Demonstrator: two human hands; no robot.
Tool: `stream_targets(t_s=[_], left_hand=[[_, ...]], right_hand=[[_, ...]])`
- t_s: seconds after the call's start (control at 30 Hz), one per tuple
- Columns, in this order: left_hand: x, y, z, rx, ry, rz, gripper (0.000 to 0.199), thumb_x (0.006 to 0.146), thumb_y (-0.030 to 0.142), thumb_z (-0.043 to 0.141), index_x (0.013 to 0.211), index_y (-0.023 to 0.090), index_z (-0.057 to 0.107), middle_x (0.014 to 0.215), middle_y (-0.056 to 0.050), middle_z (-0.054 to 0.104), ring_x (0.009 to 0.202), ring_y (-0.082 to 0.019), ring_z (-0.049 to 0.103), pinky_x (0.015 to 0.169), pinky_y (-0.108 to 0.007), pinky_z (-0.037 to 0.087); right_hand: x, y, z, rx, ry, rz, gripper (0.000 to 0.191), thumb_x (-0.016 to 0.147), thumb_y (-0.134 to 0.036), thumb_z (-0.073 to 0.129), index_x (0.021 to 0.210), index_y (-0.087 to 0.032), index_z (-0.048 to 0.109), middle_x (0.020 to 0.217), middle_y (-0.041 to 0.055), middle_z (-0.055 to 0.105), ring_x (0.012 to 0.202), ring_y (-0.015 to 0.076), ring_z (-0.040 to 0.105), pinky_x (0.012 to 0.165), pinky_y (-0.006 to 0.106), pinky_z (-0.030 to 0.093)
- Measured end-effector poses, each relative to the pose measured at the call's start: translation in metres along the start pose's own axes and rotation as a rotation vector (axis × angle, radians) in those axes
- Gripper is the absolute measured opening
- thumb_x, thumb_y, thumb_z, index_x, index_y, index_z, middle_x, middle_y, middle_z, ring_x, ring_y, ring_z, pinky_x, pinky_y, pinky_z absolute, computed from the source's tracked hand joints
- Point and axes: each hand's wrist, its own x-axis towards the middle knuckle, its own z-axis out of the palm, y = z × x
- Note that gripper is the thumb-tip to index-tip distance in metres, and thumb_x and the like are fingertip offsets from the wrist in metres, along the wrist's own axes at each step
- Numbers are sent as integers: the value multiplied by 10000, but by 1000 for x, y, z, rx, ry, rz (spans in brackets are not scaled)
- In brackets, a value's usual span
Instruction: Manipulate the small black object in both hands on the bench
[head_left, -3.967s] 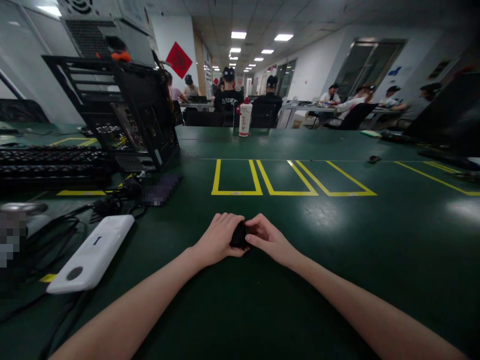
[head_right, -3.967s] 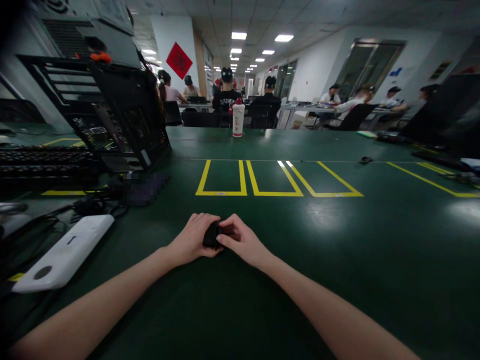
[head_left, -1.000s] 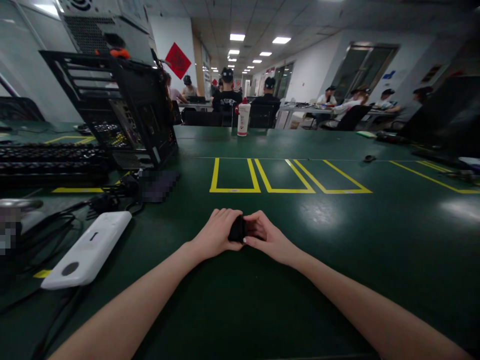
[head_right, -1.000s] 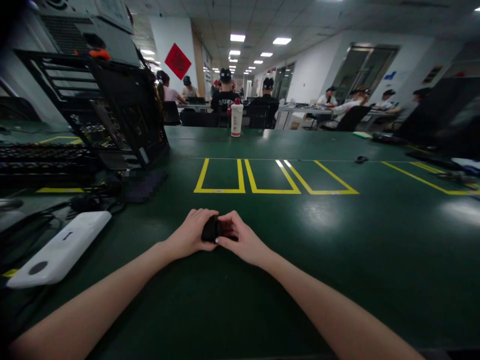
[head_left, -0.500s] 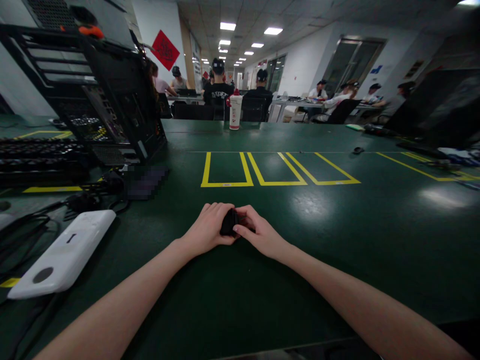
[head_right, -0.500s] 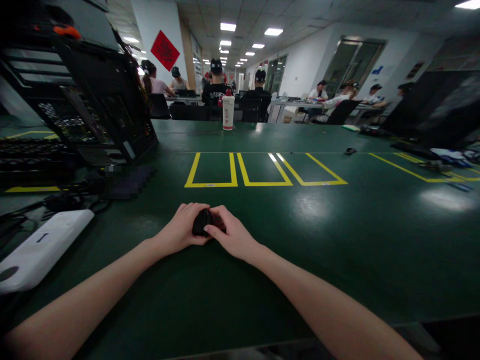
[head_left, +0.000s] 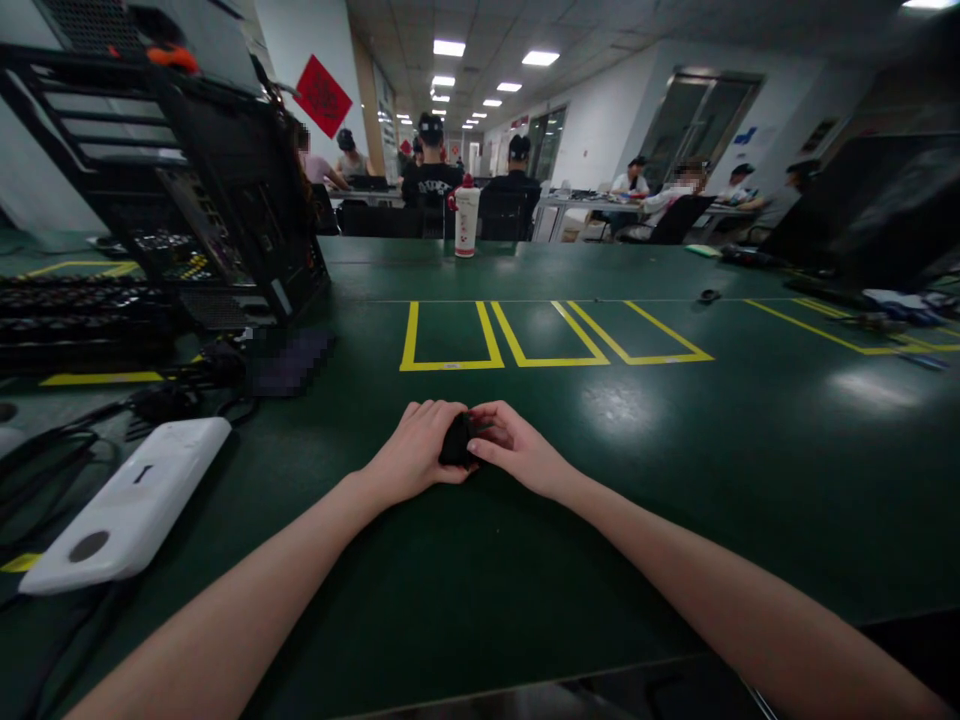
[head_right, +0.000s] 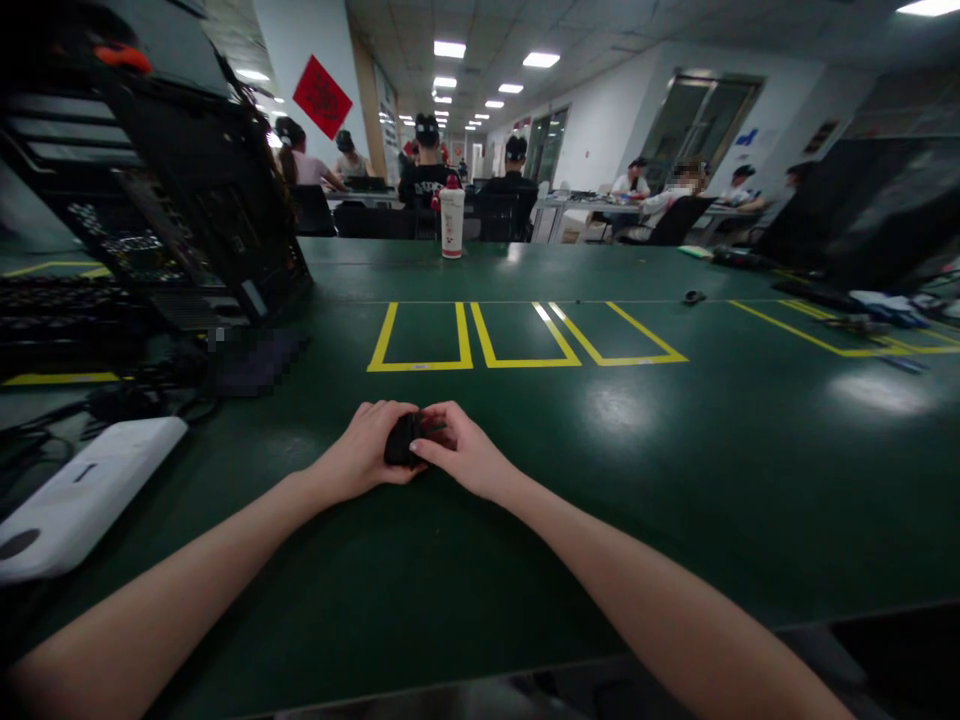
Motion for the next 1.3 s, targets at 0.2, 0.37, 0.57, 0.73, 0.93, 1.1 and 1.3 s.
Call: stream_targets(t_s=[0.2, 0.37, 0.57, 0.73, 0.93, 1.1, 1.3], left_hand=[[-1, -3, 0, -13, -1, 5, 563, 644, 317, 661, 1110, 174, 378, 1001, -60, 523, 895, -224, 493, 773, -349, 354], [-1, -2, 0, -28, 0, -2, 543, 658, 346, 645, 1105, 183, 384, 1009, -65, 524, 898, -231, 496, 771, -358, 356], [0, 0, 0, -36, -1, -10, 519, 668, 356, 636, 1097, 189, 398, 1009, -61, 535, 900, -235, 502, 769, -361, 352], [-1, -2, 1, -38, 0, -4, 551, 647, 327, 660, 1105, 187, 385, 1015, -58, 531, 909, -228, 498, 777, -352, 352], [0, -2, 1, -16, 11, -6, 572, 629, 324, 665, 1106, 185, 381, 1005, -63, 528, 908, -238, 498, 775, -361, 352], [1, -1, 2, -24, 15, -7, 536, 654, 348, 642, 1098, 188, 387, 1003, -65, 531, 900, -236, 503, 770, -358, 351], [-1, -3, 2, -16, 22, 13, 553, 650, 346, 654, 1101, 180, 381, 1003, -61, 528, 898, -228, 498, 763, -347, 356]], right_hand=[[-4, -1, -3, 61, -105, -24, 335, 730, -177, 617, 1003, -214, 427, 1036, 21, 515, 1028, 170, 527, 901, 384, 432], [-4, 0, -2, 70, -70, -8, 228, 779, -222, 560, 973, -223, 440, 1010, 21, 523, 965, 172, 561, 833, 379, 478], [-3, -4, -1, 2, -37, 14, 319, 782, -205, 549, 1074, -224, 422, 1097, 44, 476, 1015, 178, 522, 870, 381, 459], [-5, -4, -3, 7, -108, -11, 331, 768, -173, 566, 1063, -221, 425, 1092, 32, 486, 1042, 171, 511, 925, 386, 418], [-5, -1, -1, 29, -80, -26, 220, 790, -213, 541, 982, -229, 436, 1011, 20, 508, 957, 163, 556, 820, 355, 481], [-4, -1, 3, -15, -29, -29, 252, 788, -204, 538, 1011, -234, 423, 1022, 28, 498, 960, 166, 545, 826, 362, 478], [-3, -2, 0, -11, -76, -30, 296, 784, -187, 539, 1055, -218, 425, 1075, 43, 493, 1028, 175, 516, 909, 392, 428]])
